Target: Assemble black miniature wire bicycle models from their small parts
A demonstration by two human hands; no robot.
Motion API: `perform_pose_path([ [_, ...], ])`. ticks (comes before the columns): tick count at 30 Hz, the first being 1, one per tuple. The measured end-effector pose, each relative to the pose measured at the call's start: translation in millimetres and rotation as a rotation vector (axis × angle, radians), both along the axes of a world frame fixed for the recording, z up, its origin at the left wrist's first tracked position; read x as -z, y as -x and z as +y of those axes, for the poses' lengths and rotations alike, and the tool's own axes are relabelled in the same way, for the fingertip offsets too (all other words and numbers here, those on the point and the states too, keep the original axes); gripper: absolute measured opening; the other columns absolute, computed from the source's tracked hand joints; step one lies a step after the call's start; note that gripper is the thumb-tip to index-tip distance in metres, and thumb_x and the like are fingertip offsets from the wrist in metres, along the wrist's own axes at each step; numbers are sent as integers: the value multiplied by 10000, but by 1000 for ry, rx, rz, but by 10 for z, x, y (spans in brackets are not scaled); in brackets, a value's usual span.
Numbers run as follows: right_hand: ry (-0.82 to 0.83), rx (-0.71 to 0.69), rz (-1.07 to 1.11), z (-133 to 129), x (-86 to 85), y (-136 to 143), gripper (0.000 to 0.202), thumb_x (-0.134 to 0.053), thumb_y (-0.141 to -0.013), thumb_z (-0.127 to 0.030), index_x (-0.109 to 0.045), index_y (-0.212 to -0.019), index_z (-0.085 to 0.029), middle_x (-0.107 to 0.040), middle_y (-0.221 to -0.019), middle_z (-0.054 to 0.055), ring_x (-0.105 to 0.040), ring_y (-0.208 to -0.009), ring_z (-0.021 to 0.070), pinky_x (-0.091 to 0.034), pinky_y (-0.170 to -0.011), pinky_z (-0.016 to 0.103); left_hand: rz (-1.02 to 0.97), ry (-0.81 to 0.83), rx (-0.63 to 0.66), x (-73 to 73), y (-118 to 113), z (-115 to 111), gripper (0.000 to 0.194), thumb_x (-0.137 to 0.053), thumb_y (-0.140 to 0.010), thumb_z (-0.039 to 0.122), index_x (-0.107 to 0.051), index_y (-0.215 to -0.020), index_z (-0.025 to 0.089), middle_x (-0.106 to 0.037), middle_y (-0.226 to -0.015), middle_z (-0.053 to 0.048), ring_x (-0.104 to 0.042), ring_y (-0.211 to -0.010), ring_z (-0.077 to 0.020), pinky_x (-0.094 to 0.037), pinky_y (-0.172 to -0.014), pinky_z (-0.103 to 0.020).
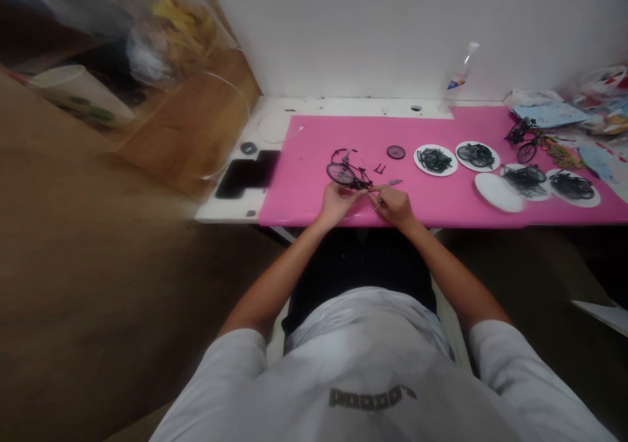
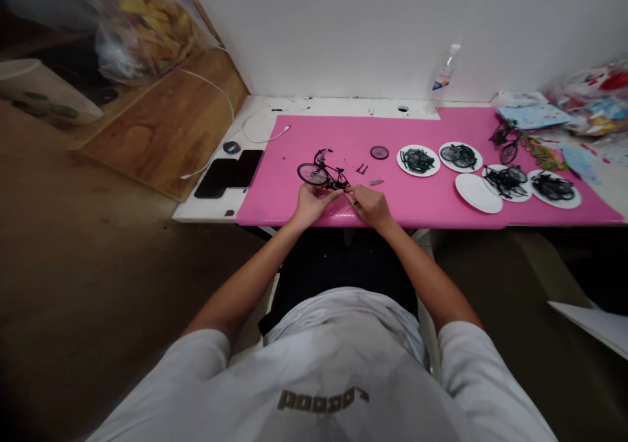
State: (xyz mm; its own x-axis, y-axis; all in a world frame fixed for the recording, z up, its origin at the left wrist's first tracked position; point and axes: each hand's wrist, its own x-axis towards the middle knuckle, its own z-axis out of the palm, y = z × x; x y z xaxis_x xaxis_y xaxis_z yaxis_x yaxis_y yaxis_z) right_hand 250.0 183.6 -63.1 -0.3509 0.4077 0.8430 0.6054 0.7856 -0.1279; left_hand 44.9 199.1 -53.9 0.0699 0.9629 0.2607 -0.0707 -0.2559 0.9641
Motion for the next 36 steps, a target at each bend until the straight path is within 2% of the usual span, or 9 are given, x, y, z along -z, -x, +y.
perform_pose_path([
  [3,-18,14,-21,3,2,-3,251,-643,-1102,-223,-630,-852,-241,-867,-1021,90,-816,-807,183,-605,-662,294,75,-39,-21,-38,16,-27,458,-987,-741,507,-813,-983,158,-854,-1032,-126,-778,-851,-201,-626,-770,-322],
  [6,-22,2,-29,5,4,-6,234,-634,-1107,-214,-644,-873,-233,-866,-1026,95,-832,-864,190,-618,-698,295,107,-49,-28,-80,29,-47,453,-984,-747,512,-824,-979,158,-855,-1022,-130,-770,-833,-200,-621,-763,-326],
  [12,16,27,-29,7,0,-5,217,-614,-1116,-220,-675,-907,-228,-862,-983,89,-837,-875,201,-628,-706,303,109,-123,4,-147,52,-70,474,-995,-735,545,-852,-982,166,-864,-1075,-154,-820,-1024,-282,-652,-980,-442],
  [17,-70,-5,-18,4,-28,-4,225,-645,-1099,-205,-657,-876,-226,-860,-983,88,-825,-834,186,-607,-669,283,101,-113,7,-126,57,-60,485,-981,-752,561,-859,-1011,169,-861,-1101,-160,-818,-1046,-290,-650,-991,-456],
  [21,-16,10,-26,3,-23,-8,246,-633,-1105,-222,-650,-860,-236,-861,-977,88,-823,-836,192,-602,-665,295,122,-79,1,-58,62,-24,499,-986,-741,556,-856,-1030,170,-857,-1095,-154,-806,-980,-256,-651,-921,-406],
  [24,1,-9,-25,2,-16,-14,265,-641,-1098,-219,-627,-834,-240,-863,-988,90,-818,-818,193,-587,-651,303,138,-37,-26,-16,57,-9,520,-997,-714,568,-836,-996,163,-849,-996,-135,-782,-850,-224,-641,-799,-359],
  [27,3,-10,-39,-2,-23,-17,290,-635,-1097,-221,-608,-809,-243,-858,-968,79,-796,-761,178,-559,-620,299,113,-30,-28,-3,34,-11,537,-993,-704,592,-811,-971,163,-837,-926,-110,-771,-800,-212,-633,-754,-343],
  [32,-31,3,-68,-4,-31,-15,275,-621,-1092,-187,-615,-822,-234,-833,-915,64,-787,-781,167,-545,-630,283,106,-8,14,9,19,1,532,-995,-706,567,-806,-983,154,-848,-956,-122,-794,-836,-227,-657,-811,-370],
  [36,-32,73,-27,13,8,-23,314,-625,-1086,-180,-590,-780,-238,-811,-876,55,-756,-733,157,-544,-620,276,134,4,165,-42,151,58,577,-991,-722,495,-825,-1145,140,-859,-1102,-172,-828,-948,-266,-672,-924,-424],
])
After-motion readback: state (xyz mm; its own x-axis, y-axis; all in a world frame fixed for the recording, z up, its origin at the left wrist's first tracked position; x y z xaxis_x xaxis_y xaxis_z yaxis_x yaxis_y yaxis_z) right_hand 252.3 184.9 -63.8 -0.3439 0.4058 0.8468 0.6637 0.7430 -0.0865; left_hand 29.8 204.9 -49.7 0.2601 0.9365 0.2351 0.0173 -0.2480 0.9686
